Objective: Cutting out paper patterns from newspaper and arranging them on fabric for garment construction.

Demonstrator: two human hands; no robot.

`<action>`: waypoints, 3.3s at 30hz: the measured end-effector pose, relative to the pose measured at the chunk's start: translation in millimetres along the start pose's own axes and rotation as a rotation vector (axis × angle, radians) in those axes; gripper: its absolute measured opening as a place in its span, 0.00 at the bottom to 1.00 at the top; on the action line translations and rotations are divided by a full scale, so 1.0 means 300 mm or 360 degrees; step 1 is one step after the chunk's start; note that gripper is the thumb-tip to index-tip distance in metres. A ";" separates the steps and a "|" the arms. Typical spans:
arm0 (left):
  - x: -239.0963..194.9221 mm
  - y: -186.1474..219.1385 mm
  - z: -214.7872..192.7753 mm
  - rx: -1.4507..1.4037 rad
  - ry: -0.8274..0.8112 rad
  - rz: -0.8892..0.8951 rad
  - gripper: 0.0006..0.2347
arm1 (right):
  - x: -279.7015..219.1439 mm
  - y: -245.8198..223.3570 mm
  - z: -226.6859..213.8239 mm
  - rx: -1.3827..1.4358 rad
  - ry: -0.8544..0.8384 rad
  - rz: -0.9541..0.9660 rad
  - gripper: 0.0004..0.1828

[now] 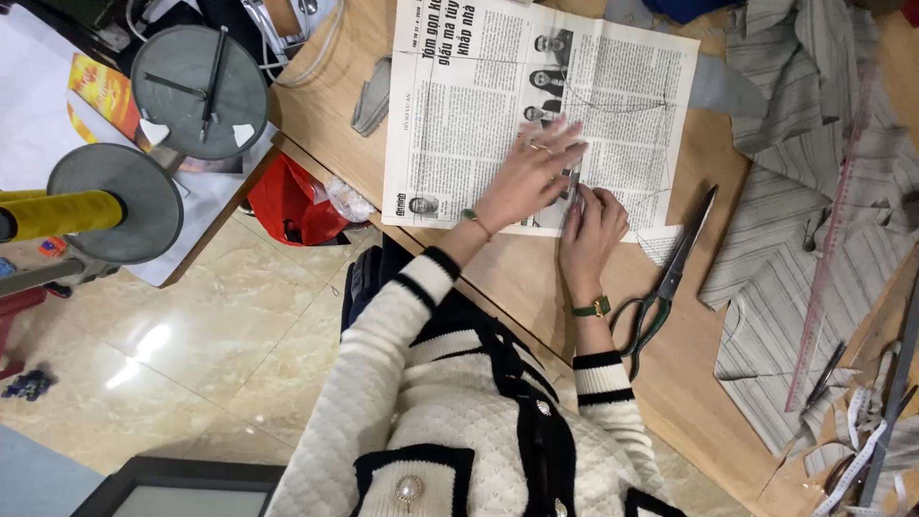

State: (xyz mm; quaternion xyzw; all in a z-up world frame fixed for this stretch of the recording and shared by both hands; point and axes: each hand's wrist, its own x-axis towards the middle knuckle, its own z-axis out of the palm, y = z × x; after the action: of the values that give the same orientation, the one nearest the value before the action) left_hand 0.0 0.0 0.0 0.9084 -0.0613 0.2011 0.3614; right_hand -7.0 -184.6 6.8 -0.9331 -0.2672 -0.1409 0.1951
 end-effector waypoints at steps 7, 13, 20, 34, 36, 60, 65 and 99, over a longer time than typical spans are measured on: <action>-0.030 -0.277 -0.400 0.0371 0.0131 -0.0356 0.20 | 0.019 -0.070 -0.047 0.0051 -0.0040 0.0086 0.16; -0.105 -0.306 -0.475 0.0676 -0.0008 -0.0434 0.22 | 0.015 -0.071 -0.055 0.0024 -0.0068 0.0097 0.15; -0.117 -0.333 -0.569 0.0504 0.0062 -0.0236 0.13 | 0.016 -0.069 -0.053 0.0045 -0.0054 0.0098 0.15; -0.142 -0.347 -0.556 0.0706 -0.0185 -0.0189 0.28 | 0.015 -0.065 -0.048 0.0097 0.0004 0.0050 0.14; -0.145 -0.354 -0.553 0.0743 -0.0251 -0.0181 0.30 | 0.012 -0.060 -0.043 0.0108 -0.0043 0.0097 0.16; -0.235 -0.195 -0.465 0.0924 -0.0361 -0.0505 0.26 | 0.014 -0.078 -0.060 0.0125 -0.0098 0.0147 0.20; -0.233 -0.211 -0.444 0.0815 -0.0457 -0.0602 0.27 | -0.071 -0.114 0.008 0.0099 0.0003 0.0055 0.20; -0.248 -0.221 -0.455 0.0852 -0.0259 -0.0483 0.24 | -0.097 -0.203 -0.060 -0.0179 -0.0148 0.0376 0.23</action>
State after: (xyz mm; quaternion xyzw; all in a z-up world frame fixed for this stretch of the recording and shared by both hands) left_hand -94.7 138.8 17.4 0.9831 0.1015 0.0805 0.1293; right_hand -67.3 -158.0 29.7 -0.9731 -0.1558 -0.0883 0.1450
